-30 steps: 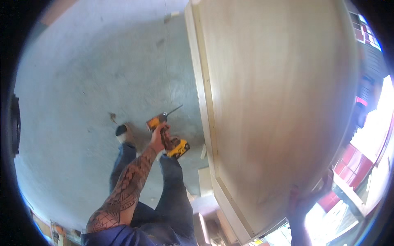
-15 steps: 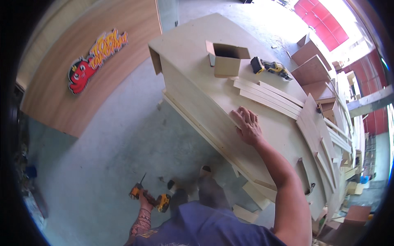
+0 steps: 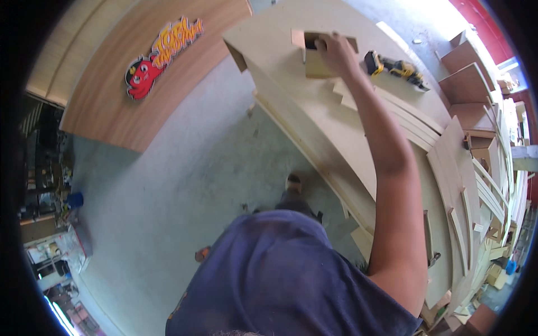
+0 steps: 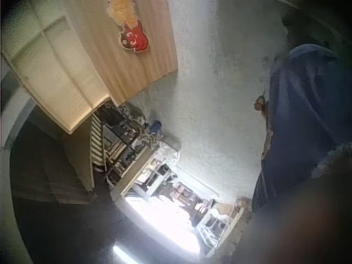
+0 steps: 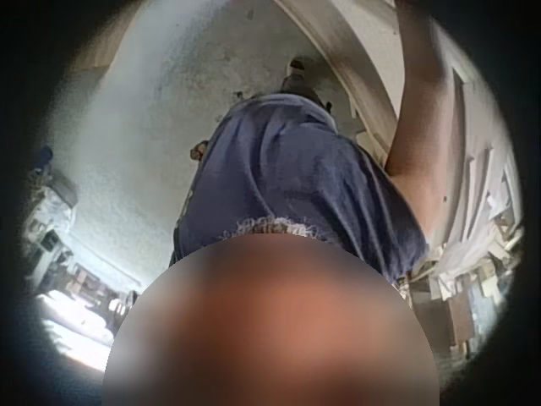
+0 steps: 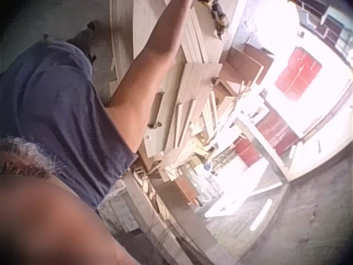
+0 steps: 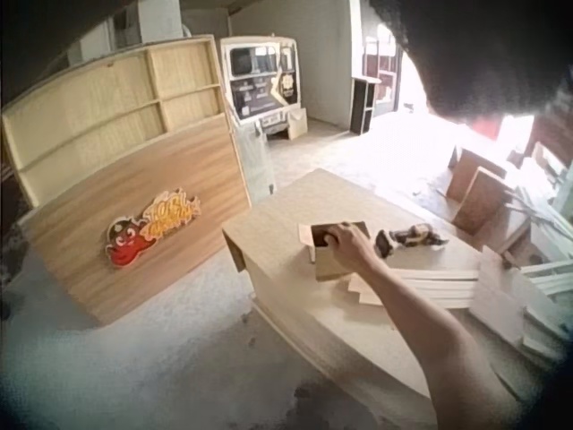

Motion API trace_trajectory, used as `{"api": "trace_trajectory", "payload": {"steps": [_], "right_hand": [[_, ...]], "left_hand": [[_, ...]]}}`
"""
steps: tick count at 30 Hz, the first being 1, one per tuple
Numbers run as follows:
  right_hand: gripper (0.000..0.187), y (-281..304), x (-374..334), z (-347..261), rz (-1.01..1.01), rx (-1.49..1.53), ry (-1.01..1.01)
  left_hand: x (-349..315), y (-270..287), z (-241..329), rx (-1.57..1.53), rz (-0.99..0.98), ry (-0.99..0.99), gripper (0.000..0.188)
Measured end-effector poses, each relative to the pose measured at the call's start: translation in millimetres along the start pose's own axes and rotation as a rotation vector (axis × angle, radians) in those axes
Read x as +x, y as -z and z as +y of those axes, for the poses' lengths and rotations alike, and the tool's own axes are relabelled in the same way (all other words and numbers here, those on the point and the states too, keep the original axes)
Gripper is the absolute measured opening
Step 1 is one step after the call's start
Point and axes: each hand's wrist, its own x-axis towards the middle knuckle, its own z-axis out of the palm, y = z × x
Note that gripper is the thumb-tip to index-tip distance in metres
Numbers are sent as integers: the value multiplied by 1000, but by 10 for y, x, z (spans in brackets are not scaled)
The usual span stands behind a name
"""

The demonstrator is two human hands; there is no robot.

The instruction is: Using a drill and hammer to assemble large wooden furniture components in a workshop.

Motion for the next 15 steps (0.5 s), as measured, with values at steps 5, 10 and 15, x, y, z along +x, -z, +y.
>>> {"api": "trace_trajectory", "payload": {"steps": [5,10,15], "right_hand": [[44,-526,865,521,-726,-518,146],[46,-1073,945,469,-732,-446,62],[26,-1282,1256,1243,-920,-902,307]], "left_hand": [[-694,-198,-295,-132,-95,-124,30],[-1524,-148,-504,-191,-21,66,28],[-1497,-404,-259,-272,-66,112,26]]}}
